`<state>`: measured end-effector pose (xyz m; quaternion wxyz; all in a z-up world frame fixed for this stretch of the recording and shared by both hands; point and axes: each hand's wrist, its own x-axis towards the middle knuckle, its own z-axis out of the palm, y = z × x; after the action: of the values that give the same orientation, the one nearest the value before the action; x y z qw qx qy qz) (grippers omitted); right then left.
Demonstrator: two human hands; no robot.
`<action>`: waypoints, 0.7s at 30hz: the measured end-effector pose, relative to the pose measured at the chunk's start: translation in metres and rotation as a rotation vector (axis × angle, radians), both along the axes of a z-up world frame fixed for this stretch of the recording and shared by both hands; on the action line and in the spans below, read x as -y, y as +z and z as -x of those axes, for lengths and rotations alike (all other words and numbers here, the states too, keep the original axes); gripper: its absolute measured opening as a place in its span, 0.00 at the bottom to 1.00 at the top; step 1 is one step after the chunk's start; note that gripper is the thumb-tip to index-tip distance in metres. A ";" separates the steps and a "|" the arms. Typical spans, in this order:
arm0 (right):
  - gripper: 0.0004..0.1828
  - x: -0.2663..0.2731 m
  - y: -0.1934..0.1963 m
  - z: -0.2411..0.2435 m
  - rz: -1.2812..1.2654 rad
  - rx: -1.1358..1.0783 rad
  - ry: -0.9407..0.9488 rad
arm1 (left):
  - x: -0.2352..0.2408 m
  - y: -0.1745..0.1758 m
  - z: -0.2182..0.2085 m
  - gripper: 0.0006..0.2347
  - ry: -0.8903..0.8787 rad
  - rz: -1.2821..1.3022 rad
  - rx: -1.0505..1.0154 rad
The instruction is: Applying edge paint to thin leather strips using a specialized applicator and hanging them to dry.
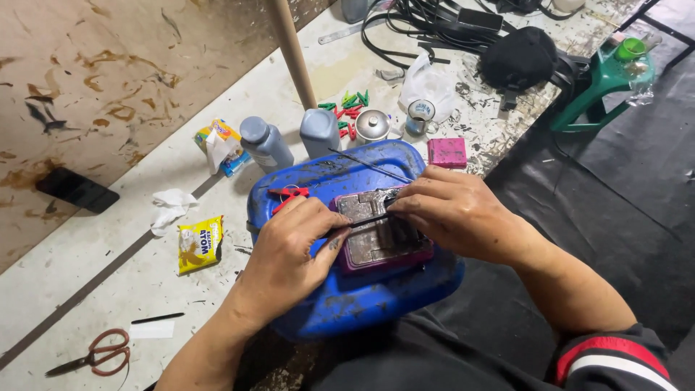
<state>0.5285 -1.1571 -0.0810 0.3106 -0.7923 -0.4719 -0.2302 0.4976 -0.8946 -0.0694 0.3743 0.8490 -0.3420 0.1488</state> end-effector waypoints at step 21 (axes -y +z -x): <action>0.09 0.021 -0.005 0.001 0.019 0.058 -0.005 | 0.018 -0.004 -0.012 0.04 -0.087 -0.069 0.026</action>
<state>0.5277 -1.1783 -0.0858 0.2889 -0.7893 -0.4810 -0.2493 0.5095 -0.9123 -0.0733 0.3466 0.8436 -0.3884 0.1318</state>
